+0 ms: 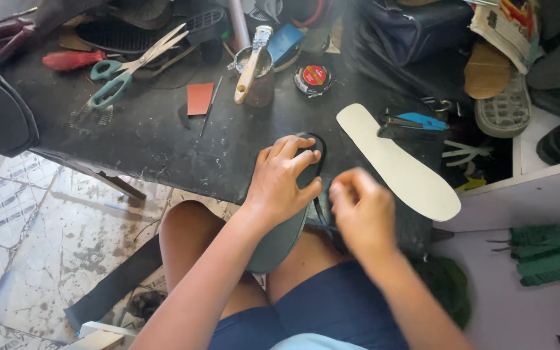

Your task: The person sits at a workbench and assembles a sandal: they hold a black insole, apply glue from a tin with a brush, then align a black strap along the sole edge and press it down repeatedly with their fingers to bond it, working the strap around the toe area.

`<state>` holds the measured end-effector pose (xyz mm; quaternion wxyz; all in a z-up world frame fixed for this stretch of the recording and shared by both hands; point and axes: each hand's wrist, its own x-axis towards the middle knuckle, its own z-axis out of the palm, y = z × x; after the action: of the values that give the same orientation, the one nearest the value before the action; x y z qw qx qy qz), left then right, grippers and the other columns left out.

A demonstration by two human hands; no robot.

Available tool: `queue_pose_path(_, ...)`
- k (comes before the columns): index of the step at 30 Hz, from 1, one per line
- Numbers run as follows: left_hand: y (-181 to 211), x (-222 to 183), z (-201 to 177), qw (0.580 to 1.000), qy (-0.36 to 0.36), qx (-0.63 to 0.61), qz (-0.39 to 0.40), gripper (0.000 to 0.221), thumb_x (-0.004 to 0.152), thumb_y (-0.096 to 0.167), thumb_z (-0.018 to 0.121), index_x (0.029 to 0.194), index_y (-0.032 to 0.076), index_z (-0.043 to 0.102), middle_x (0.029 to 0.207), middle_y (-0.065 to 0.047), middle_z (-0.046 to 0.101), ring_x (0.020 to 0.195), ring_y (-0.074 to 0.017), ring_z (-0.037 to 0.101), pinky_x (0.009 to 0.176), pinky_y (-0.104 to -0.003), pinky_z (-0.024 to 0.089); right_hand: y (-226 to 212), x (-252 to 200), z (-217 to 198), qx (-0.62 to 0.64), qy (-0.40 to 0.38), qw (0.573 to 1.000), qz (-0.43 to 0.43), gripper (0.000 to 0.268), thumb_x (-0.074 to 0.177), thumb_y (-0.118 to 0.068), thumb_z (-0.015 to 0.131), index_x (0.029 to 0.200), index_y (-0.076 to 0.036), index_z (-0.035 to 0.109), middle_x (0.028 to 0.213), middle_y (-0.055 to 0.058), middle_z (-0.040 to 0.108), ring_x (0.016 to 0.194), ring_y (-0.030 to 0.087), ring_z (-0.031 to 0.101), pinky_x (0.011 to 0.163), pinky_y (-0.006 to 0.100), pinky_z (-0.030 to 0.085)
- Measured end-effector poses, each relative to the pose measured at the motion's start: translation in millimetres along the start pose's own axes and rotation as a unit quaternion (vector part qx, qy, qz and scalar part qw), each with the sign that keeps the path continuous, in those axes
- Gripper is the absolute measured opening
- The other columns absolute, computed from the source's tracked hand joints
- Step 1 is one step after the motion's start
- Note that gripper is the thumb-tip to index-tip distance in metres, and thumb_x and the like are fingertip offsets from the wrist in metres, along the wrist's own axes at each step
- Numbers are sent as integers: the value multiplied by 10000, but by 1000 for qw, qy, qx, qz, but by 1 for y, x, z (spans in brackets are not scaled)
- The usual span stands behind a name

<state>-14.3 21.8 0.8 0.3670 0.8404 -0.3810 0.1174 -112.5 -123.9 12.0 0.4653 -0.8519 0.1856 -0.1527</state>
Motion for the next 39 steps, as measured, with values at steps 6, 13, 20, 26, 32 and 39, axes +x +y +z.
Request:
queue_pose_path(6,1,-1,-1,1000,2,-11,-5,375,758,237,769,1095,78,724,1304,-72,643,1329,-268,537,1061,-484,420,-16,-68,7,-19,68,994,-88,107,936,-110,654,939,-9,690,835,106,707,685,157,687,626,313,540)
queue_pose_path(13,2,-1,-2,1000,5,-15,-8,389,751,249,778,1101,86,727,1310,-71,637,1327,-272,531,1057,-496,414,6,-85,43,235,-224,893,311,291,973,-257,638,963,2,770,844,114,787,699,166,735,592,339,576)
queue_pose_path(20,1,2,7,997,57,-16,-57,327,751,249,774,1035,92,731,1306,-62,645,1289,-266,558,1015,-480,437,17,-76,61,396,-161,892,148,248,906,-97,681,1119,29,694,990,78,763,827,119,700,749,274,574)
queue_pose_path(26,-3,21,26,979,141,14,-144,305,759,252,777,1006,81,719,1233,-82,645,1229,-286,572,983,-465,461,-7,-29,22,77,-145,978,131,228,846,-137,757,915,66,679,770,146,713,677,178,645,632,330,537)
queue_pose_path(32,3,30,31,972,153,69,-165,325,714,242,789,979,76,703,1233,-91,624,1227,-301,551,985,-475,445,-49,0,-21,-140,-218,954,149,258,825,-283,768,814,-44,671,648,161,734,559,241,741,588,376,576)
queue_pose_path(39,2,28,35,972,151,84,-162,369,719,239,801,1030,66,703,1247,-105,615,1237,-304,548,1003,-473,445,-5,35,-14,-155,-17,975,-158,109,891,-150,714,918,-48,743,818,142,716,737,299,697,686,420,530)
